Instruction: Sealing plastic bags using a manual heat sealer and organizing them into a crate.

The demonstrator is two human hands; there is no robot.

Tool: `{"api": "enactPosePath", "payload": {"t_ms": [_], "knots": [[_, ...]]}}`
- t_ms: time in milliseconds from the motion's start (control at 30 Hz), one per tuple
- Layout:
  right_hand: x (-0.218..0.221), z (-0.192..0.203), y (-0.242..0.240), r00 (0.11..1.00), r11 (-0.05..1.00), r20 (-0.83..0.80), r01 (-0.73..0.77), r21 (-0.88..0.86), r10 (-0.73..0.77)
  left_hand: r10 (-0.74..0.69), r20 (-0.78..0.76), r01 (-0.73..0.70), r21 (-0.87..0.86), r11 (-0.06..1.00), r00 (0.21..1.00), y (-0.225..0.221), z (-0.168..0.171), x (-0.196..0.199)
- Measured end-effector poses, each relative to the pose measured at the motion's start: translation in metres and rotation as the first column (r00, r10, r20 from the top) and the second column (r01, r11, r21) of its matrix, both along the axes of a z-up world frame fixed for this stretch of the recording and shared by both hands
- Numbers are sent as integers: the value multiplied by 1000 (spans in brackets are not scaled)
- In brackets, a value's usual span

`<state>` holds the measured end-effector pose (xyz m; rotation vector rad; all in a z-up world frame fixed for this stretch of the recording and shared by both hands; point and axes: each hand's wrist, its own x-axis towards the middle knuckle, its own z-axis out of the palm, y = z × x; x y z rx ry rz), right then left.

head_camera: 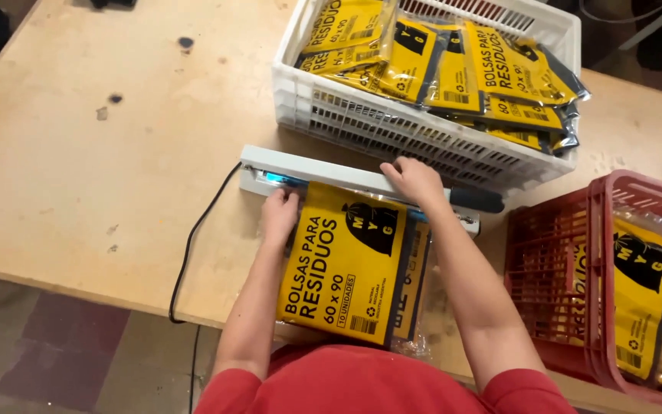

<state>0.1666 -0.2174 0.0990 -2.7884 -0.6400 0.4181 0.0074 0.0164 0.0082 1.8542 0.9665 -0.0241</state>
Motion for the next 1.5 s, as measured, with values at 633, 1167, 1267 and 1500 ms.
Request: {"api": "enactPosePath", "payload": {"t_ms": [633,1167,1267,1500], "knots": [[11,-40,-12,979,981,-105,161,-107,-172,592,278,-330,-619,712,756,6,5,-61],[3,-32,-10,982,978,-60,170,-124,-179,-32,117,64,-287,956,993,-45,83,-94],[-15,-10,-2,974,976,-71,214,-39,-216,-170,31,172,-231,958,985,-46,87,-95],[-11,-43,-19,970,973,227,37,228,-90,-185,-46,180,-88,980,982,-59,86,-91]]}}
